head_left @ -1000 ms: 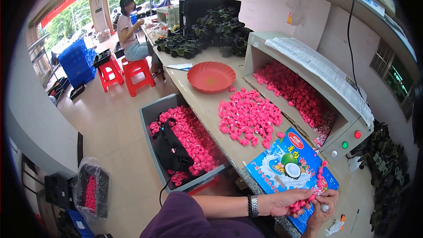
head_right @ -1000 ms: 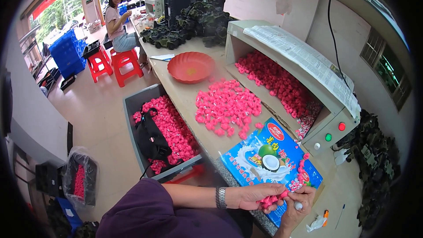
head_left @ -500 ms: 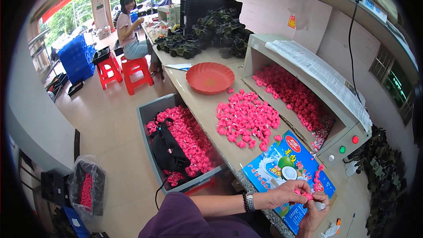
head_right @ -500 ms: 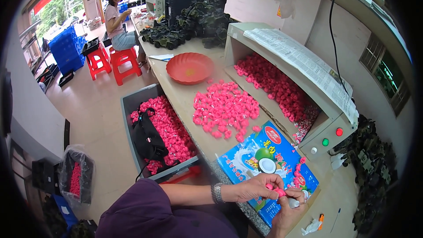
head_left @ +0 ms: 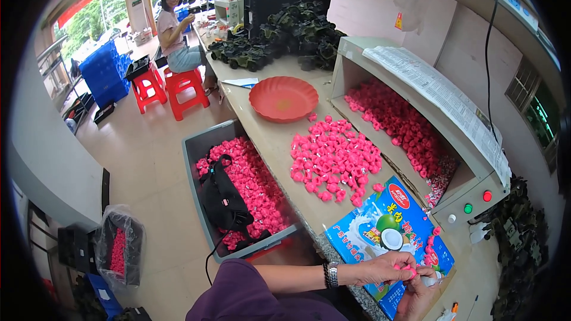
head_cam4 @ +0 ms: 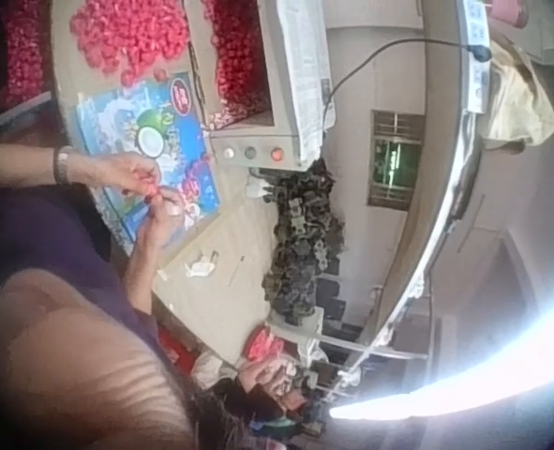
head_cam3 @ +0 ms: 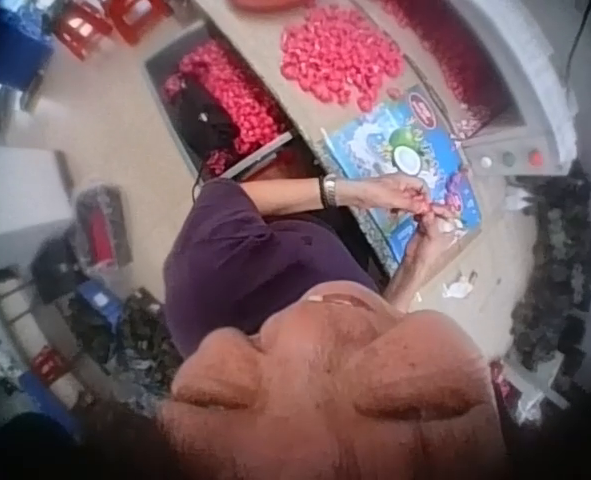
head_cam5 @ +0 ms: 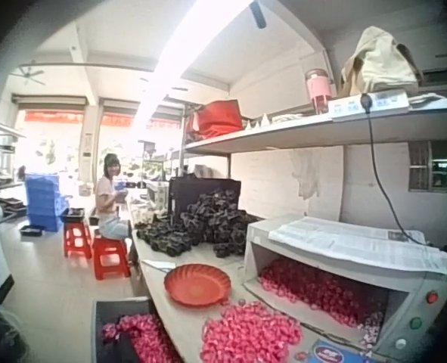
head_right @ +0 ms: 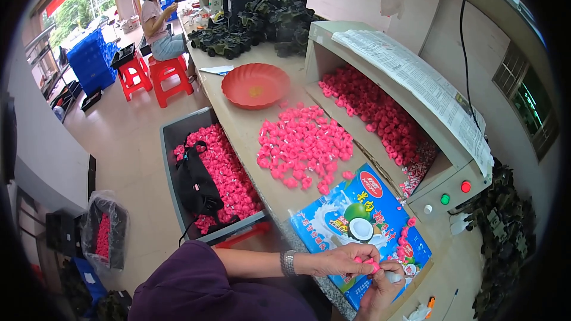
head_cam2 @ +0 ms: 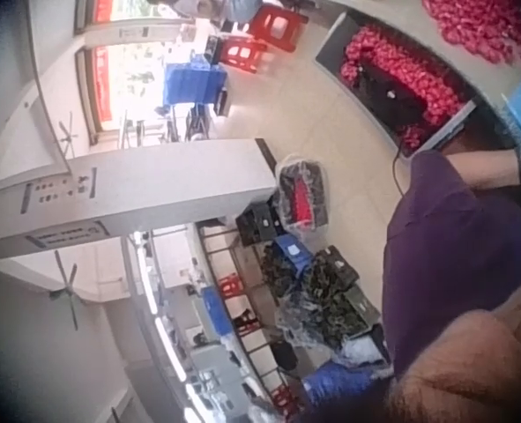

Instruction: The person assembles small pink plastic flower-like toy components by applying glue from a glue bottle.

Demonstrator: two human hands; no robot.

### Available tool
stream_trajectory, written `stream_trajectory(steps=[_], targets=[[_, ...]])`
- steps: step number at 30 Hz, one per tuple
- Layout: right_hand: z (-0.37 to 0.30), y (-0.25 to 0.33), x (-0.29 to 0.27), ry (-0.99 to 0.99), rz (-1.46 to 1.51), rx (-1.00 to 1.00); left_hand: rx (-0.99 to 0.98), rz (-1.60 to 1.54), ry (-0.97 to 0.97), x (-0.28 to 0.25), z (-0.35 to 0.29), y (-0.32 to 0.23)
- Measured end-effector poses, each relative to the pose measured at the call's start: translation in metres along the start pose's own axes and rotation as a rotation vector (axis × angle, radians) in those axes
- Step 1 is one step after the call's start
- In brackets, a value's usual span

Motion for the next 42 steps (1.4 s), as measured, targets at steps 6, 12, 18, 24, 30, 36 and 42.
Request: stream_trajectory(steps=[6,12,18,24,30,36,42], targets=[[0.005,-0.008,0.001,-0.007,-0.019,0.002,0.039,0.043,-0.009,-0.007,0.010,0.006],[0.012,-0.028,-0.012,-0.031,-0.044,0.050,0.194,0.057,-0.076,-0.016,0.024,0.020],[0.010,-0.011,0.010,0.094,-0.076,0.083,-0.036,-0.243,-0.188,-0.042,0.033,0.023],[0.007,0.018,0.004,0.170,-0.203,-0.061,-0.006,-0.388,-0.214,-0.027,0.024,-0.010],[-0.006,0.037,0.022,0.319,-0.298,-0.096,-0.088,-0.508,-0.255,-0.022,0.004,0.004],[-0.006,0.042,-0.039,-0.067,-0.233,-0.260,-0.065,-0.522,-0.147,-0.013,-0.009,-0.003],[-0.001,0.043,-0.013,-0.007,-0.224,-0.333,-0.142,-0.549,-0.319,-0.052,-0.012,0.004]])
Point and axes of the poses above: each hand's wrist, its own z-axis towards the middle knuckle, its own x-axis out of the palm, y = z × x, the point moved 7 cm from there along z, towards the middle knuckle, and after that the axes turned 13 degrees about -y, right-handed, at the moved point
